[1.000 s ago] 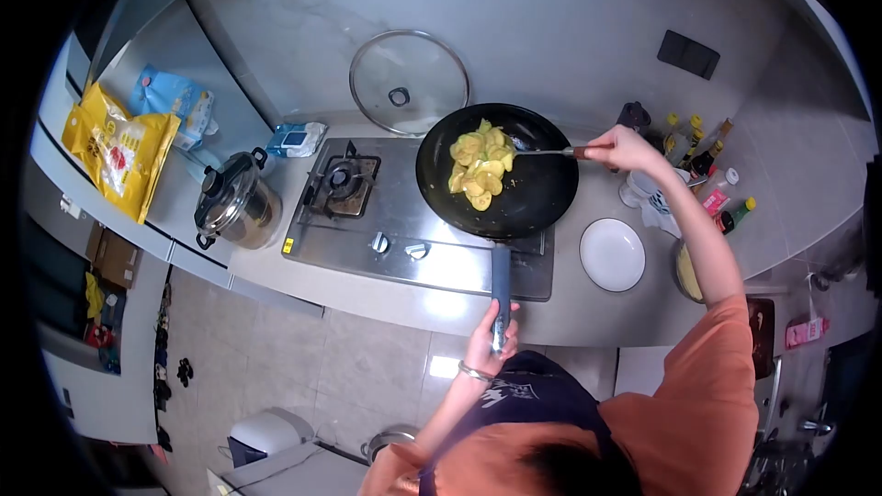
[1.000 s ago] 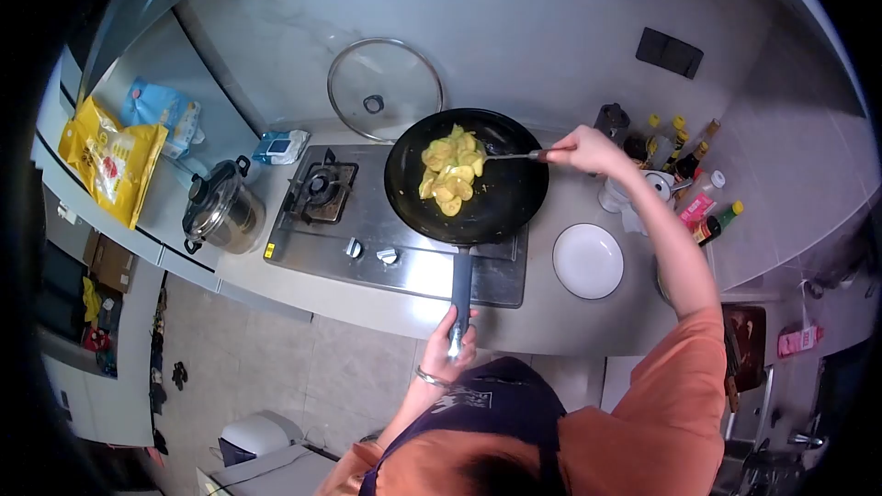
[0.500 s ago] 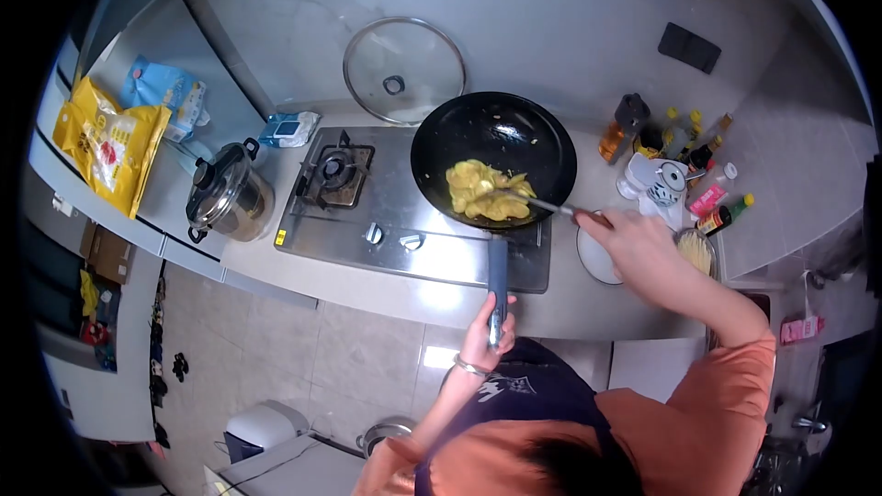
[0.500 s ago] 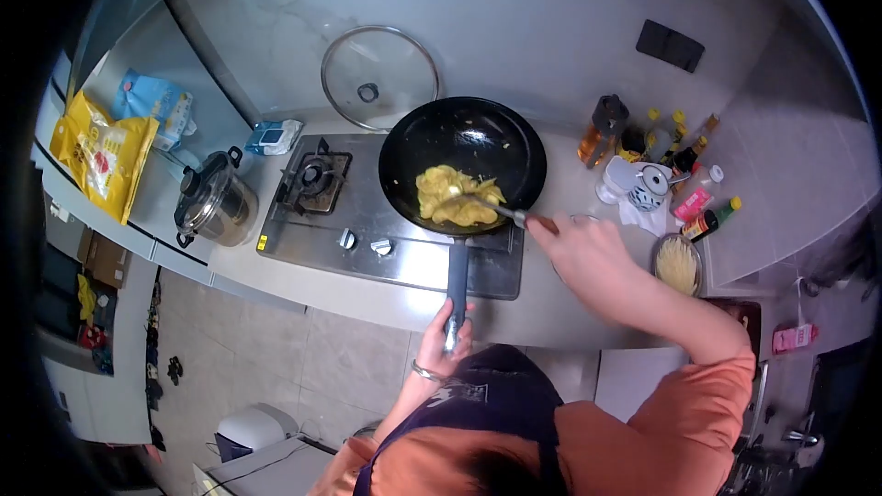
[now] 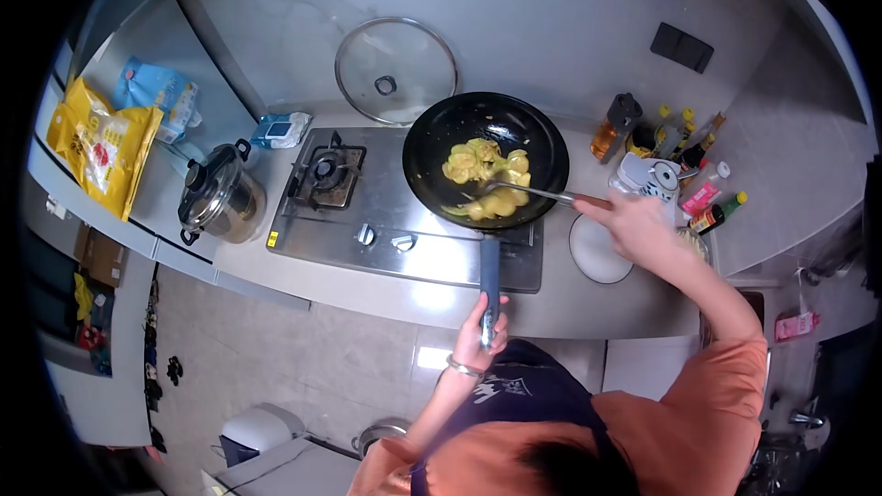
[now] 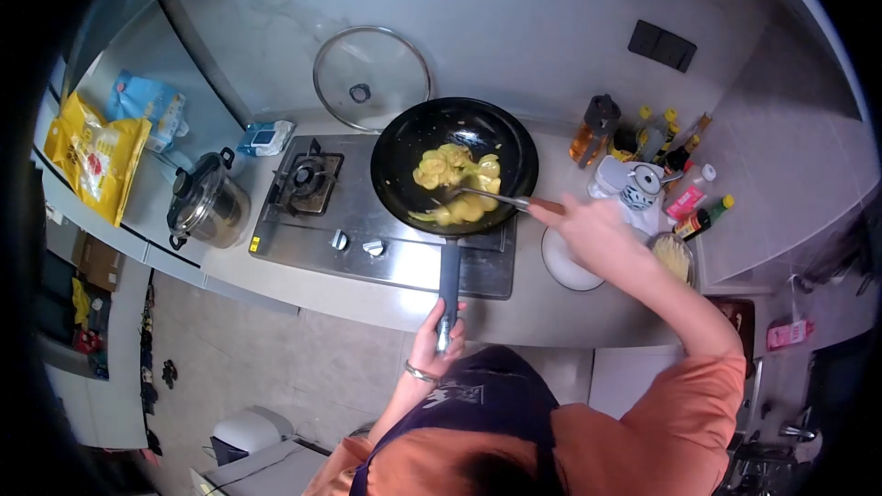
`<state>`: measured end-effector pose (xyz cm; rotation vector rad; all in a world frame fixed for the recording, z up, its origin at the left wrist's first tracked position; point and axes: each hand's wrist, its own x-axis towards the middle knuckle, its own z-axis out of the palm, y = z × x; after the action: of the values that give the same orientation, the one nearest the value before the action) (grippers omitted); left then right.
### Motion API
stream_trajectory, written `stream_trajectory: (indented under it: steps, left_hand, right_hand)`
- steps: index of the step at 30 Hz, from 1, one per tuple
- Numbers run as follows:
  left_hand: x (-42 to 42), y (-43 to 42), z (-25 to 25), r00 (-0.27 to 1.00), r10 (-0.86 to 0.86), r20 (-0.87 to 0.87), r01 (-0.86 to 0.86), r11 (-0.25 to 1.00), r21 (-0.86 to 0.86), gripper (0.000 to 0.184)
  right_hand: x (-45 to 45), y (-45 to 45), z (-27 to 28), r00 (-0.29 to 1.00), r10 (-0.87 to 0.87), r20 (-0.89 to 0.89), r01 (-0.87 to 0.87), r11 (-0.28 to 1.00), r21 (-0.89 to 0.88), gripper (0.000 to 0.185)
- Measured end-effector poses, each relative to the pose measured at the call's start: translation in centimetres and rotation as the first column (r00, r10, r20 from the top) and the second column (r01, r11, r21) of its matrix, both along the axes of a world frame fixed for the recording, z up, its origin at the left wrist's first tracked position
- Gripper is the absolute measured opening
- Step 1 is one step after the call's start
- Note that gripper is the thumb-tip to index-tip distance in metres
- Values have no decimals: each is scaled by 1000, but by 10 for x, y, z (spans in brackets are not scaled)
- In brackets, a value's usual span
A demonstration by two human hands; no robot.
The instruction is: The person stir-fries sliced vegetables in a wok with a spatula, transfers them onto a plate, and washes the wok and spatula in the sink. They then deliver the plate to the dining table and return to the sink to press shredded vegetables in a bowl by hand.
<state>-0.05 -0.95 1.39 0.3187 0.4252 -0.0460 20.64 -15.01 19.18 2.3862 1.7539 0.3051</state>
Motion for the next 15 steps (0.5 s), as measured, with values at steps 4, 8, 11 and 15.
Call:
stream_trajectory:
  steps: [4, 8, 11, 15]
  left_hand:
    - [-1, -1, 4, 1000, 11, -21, -11, 1000, 3, 37]
    - [0, 0, 1, 1000, -1, -15, 2, 1000, 14, 37]
    - [-1, 1, 1, 1000, 0, -18, 0, 1000, 13, 37]
    - [0, 2, 3, 1000, -7, -19, 7, 1000, 12, 38]
  right_hand:
    - [-34, -27, 46, 984, -166, -61, 164, 985, -46, 47]
    - [-5, -2, -11, 974, -217, -70, 224, 968, 112, 42]
    - [24, 27, -53, 954, -243, -177, 282, 926, 251, 41]
    - [23, 41, -81, 960, -189, -208, 247, 921, 303, 40]
